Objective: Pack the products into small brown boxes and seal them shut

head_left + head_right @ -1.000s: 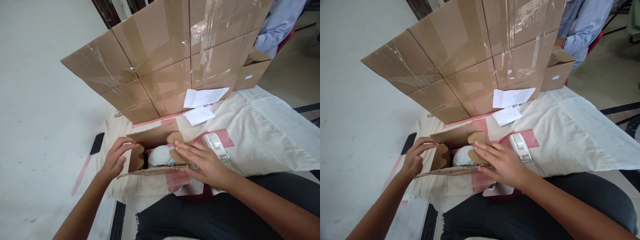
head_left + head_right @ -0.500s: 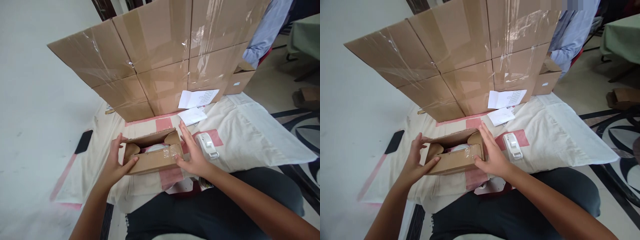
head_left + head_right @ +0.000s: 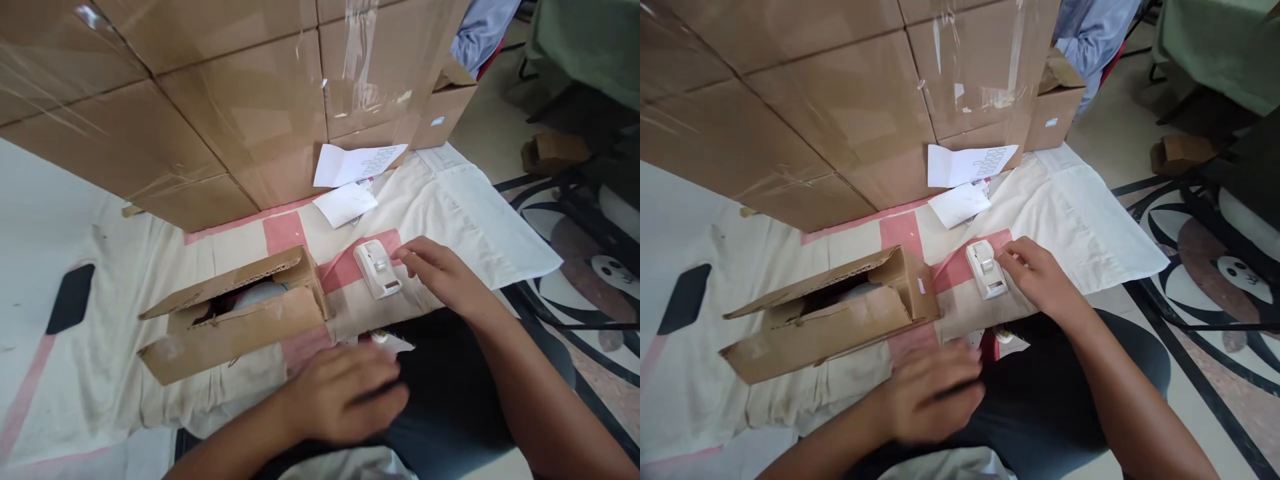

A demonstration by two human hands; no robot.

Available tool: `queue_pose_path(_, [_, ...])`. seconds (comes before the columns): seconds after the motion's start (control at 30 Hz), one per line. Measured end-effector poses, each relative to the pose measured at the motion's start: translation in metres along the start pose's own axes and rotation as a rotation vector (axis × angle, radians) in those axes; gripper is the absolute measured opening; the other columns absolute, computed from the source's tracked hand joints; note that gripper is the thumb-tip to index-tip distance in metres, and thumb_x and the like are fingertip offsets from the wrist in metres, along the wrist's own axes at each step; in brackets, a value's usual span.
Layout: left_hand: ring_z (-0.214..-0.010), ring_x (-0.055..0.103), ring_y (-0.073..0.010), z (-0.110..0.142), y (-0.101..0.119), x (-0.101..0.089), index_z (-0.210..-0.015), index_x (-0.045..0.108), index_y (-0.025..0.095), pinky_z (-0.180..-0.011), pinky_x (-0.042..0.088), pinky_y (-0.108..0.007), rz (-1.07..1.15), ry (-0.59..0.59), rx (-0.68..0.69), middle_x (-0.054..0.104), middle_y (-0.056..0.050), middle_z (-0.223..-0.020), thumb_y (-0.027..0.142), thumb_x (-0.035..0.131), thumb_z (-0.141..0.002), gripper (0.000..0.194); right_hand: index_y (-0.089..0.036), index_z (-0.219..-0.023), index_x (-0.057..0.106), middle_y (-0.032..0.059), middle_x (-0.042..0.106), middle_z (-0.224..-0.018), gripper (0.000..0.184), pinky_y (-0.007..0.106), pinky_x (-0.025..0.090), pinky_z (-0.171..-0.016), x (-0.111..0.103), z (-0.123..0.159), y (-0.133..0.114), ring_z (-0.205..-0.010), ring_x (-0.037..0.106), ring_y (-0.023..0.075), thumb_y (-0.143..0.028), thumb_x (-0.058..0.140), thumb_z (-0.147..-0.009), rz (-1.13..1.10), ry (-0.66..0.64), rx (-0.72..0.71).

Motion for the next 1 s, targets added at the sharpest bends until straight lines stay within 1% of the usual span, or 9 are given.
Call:
queue_pose_path(0.07, [-0.149,0.046,-0.0294,-0.019,-0.027,0.047,-0.133,0.060,0.016,-0.117,0.050,-0.045,-0.060,-0.024,-0.110,0.061,-0.017,-0.142,0.031,0.069,-0.092,0.045,-0.021,-0.081,0.069,0.0002,0.057,-0.072,0.034,0.032,0.040,-0.064,0.004,0.002,0.012,-0.068,0.053,0.0169,-0.052,0.057,-0.091,-0.099,-0.071,0.146])
queue_pose_path(0.13, [-0.159,0.020,-0.0428,-0.030,-0.056,0.080,-0.149,0.045,0.015,-0.119,0.039,-0.066,-0.186,-0.036,-0.204,0.033,-0.026,-0.164,0.034,0.069,-0.092,0.065,-0.021,-0.075,0.065,-0.0023,0.051,-0.064,0.037,0.030,0.035,-0.058,0.008,0.004,0.020,-0.060,0.046,0.0143,-0.054,0.057,-0.090,-0.201,-0.133,0.249])
queue_pose_path(0.2, [-0.160,0.009,-0.0463,-0.034,-0.079,0.097,-0.159,0.029,0.022,-0.118,0.031,-0.074,-0.218,-0.040,-0.239,0.008,-0.023,-0.173,0.036,0.069,-0.091,0.080,-0.020,-0.070,0.063,-0.0039,0.046,-0.059,0.041,0.029,0.030,-0.054,0.011,0.005,0.023,-0.056,0.040,0.0124,-0.056,0.059,-0.087,-0.295,-0.188,0.317])
queue_pose_path(0.27, [-0.161,0.010,-0.0441,-0.034,-0.091,0.102,-0.162,0.017,0.027,-0.119,0.032,-0.072,-0.174,-0.039,-0.272,-0.004,-0.020,-0.174,0.038,0.072,-0.090,0.091,-0.018,-0.070,0.065,-0.0047,0.043,-0.056,0.042,0.028,0.026,-0.051,0.013,0.004,0.025,-0.053,0.037,0.0112,-0.058,0.063,-0.084,-0.363,-0.228,0.379])
queue_pose_path(0.33, [-0.161,0.015,-0.0408,-0.033,-0.096,0.100,-0.162,0.013,0.027,-0.121,0.035,-0.065,-0.115,-0.028,-0.327,-0.001,-0.021,-0.174,0.039,0.075,-0.088,0.097,-0.017,-0.071,0.068,-0.0040,0.045,-0.056,0.040,0.027,0.026,-0.050,0.016,0.002,0.025,-0.053,0.037,0.0109,-0.056,0.066,-0.080,-0.378,-0.262,0.406])
queue_pose_path(0.43, [-0.158,0.024,-0.0389,-0.036,-0.097,0.095,-0.160,0.017,0.022,-0.122,0.035,-0.061,-0.057,-0.005,-0.380,0.015,-0.027,-0.170,0.043,0.079,-0.085,0.099,-0.016,-0.068,0.068,-0.0014,0.053,-0.058,0.034,0.027,0.030,-0.052,0.021,-0.001,0.026,-0.056,0.043,0.0121,-0.048,0.068,-0.079,-0.346,-0.283,0.396])
queue_pose_path(0.6, [-0.152,0.036,-0.0371,-0.043,-0.103,0.091,-0.156,0.023,0.022,-0.120,0.037,-0.059,-0.041,-0.033,-0.409,0.033,-0.025,-0.161,0.045,0.082,-0.080,0.100,-0.018,-0.059,0.061,-0.0042,0.044,-0.051,0.035,0.026,0.025,-0.047,0.026,0.000,0.028,-0.050,0.036,0.0096,-0.044,0.070,-0.079,-0.291,-0.249,0.384])
queue_pose_path(0.83, [-0.144,0.042,-0.0363,-0.043,-0.110,0.089,-0.154,0.028,0.022,-0.117,0.039,-0.055,-0.068,-0.080,-0.368,0.040,-0.021,-0.152,0.051,0.083,-0.077,0.099,-0.021,-0.054,0.046,-0.0051,0.038,-0.050,0.039,0.028,0.025,-0.048,0.025,-0.002,0.015,-0.049,0.035,0.0098,-0.037,0.062,-0.085,-0.119,-0.157,0.227])
queue_pose_path(1.0, [-0.141,0.044,-0.0365,-0.045,-0.110,0.089,-0.153,0.028,0.023,-0.116,0.041,-0.055,-0.084,-0.054,-0.383,0.043,-0.020,-0.149,0.049,0.083,-0.077,0.098,-0.022,-0.054,0.043,-0.0054,0.036,-0.052,0.040,0.027,0.025,-0.048,0.025,-0.001,0.011,-0.050,0.034,0.0095,-0.036,0.061,-0.087,-0.125,-0.147,0.205])
Point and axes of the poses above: each hand's wrist, its own z-axis away from the middle knuckle, its own x-axis out of the palm, y = z × x, the point moved 2 cm from there along -z, towards the middle knuckle
